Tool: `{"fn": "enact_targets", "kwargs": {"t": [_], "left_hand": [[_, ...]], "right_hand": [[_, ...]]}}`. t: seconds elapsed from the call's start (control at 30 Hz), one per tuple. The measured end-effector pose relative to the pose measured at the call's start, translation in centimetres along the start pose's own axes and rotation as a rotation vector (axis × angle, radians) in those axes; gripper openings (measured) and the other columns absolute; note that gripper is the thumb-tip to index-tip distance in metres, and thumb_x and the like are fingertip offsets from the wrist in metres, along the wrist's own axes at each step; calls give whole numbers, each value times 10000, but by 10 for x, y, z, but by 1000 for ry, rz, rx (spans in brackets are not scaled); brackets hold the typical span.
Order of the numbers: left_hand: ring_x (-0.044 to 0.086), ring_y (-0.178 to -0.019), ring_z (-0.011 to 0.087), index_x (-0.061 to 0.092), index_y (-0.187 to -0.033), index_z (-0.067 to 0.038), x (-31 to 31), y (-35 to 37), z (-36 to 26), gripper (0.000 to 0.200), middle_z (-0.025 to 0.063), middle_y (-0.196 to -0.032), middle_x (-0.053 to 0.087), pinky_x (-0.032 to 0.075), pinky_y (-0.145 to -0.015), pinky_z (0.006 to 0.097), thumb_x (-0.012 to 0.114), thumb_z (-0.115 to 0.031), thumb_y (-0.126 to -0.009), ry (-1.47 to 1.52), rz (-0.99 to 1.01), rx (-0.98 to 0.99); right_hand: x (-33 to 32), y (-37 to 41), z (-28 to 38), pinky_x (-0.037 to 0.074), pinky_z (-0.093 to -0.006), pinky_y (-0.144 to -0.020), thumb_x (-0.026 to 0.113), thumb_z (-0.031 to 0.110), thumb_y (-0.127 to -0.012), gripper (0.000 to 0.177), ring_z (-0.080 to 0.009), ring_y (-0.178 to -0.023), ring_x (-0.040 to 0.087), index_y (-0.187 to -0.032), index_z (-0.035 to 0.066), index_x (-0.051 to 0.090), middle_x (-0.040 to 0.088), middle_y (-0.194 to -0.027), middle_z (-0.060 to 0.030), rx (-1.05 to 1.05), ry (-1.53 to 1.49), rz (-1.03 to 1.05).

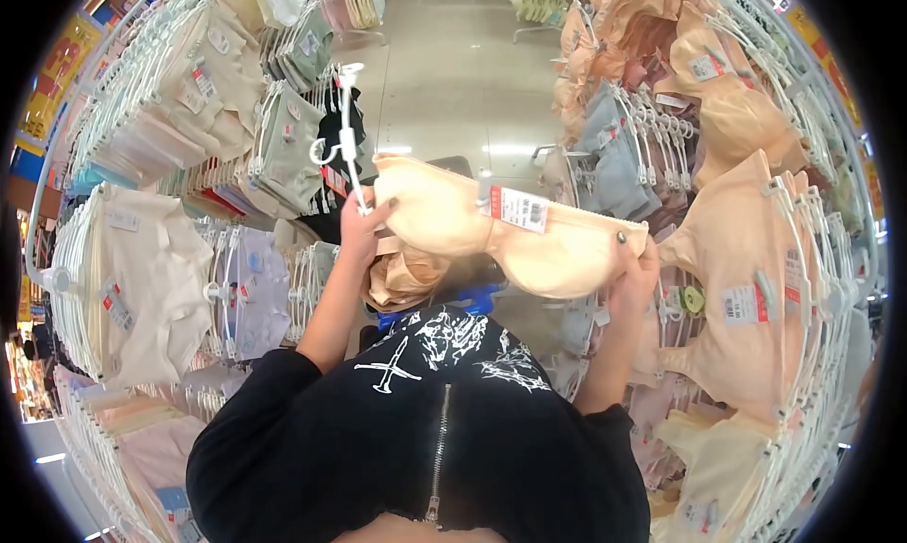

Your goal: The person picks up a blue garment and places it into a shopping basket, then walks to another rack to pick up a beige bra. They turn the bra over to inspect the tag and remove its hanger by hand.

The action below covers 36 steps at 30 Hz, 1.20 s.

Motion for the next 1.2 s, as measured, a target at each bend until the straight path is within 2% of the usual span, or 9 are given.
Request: {"fn": "enact_targets", "kwargs": {"t": [0.1,0.3,0.33,0.43,0.67,0.77,0.83,1.0,1.2], "left_hand": [[492,-672,56,420,-797,-79,-21,11,-1,316,-28,-759,465,441,-593,198,696,42,-701,-157,-43,128],[445,-698,63,469,-760,-46,-42,22,-5,186,-12,-811,463,393,-615,206,653,-26,-762,-464,-85,294],[454,-750,76,424,-770,-69,-40,23,-10,142,0,-847,463,387,-703,212,497,-109,-884,-610,-135,367],[464,-695,86,487,-868,-48,-68,17,-1,202,-1,-773,437,401,-659,221,380,-208,-931,-320,-147,266],[434,-616,88,554,-918,-55,-20,51,-21,112,-9,-730,504,364,-539,238,531,-159,-884,193,-25,-216],[548,-757,110,540,-907,-115,-2,56,-19,113,-10,-770,545,443,-645,266,549,-225,-884,231,-34,-350],[507,-727,100,565,-902,-117,3,56,-17,109,-15,-795,562,408,-628,256,582,-219,-868,379,148,-348],[491,-636,90,553,-884,-53,22,60,-14,133,10,-751,544,393,-552,219,550,-186,-890,479,-14,-440],[503,-594,90,540,-858,-59,27,61,0,156,-5,-723,533,391,-503,212,545,-210,-899,292,38,-421]], "right_hand": [[-9,3,-27,476,-257,-747,597,50,-841,161,-112,-864,582,-993,4,575,616,-973,-55,21,120,-6],[33,-2,-50,451,-212,-698,607,81,-854,132,-71,-793,560,-959,2,593,623,-909,-29,-30,115,11],[43,-4,-51,444,-201,-677,613,84,-852,132,-60,-767,549,-950,-3,599,619,-881,-17,-49,146,25],[80,-1,-49,445,-198,-651,619,88,-849,129,-52,-740,542,-935,-8,608,616,-859,-7,10,166,76],[146,23,-62,443,-185,-618,647,132,-834,162,-38,-714,544,-939,14,611,615,-844,2,112,158,366],[156,33,-67,468,-205,-603,647,122,-828,174,-55,-699,561,-941,-4,608,623,-828,-23,178,111,461],[162,43,-66,483,-212,-605,660,119,-815,196,-68,-700,579,-942,-19,603,632,-835,-46,234,78,488],[157,53,-75,476,-202,-639,672,86,-793,192,-57,-733,574,-942,-16,606,633,-847,-34,223,45,525],[148,53,-71,453,-192,-655,694,69,-761,221,-36,-755,547,-951,-8,612,627,-855,-11,113,213,485]]}}
Point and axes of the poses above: each hand's wrist, its own y-axis away from the middle knuckle, its own x-axis out of the palm, z = x × y, the point moved 1 cm from there along -y, towards the middle knuckle
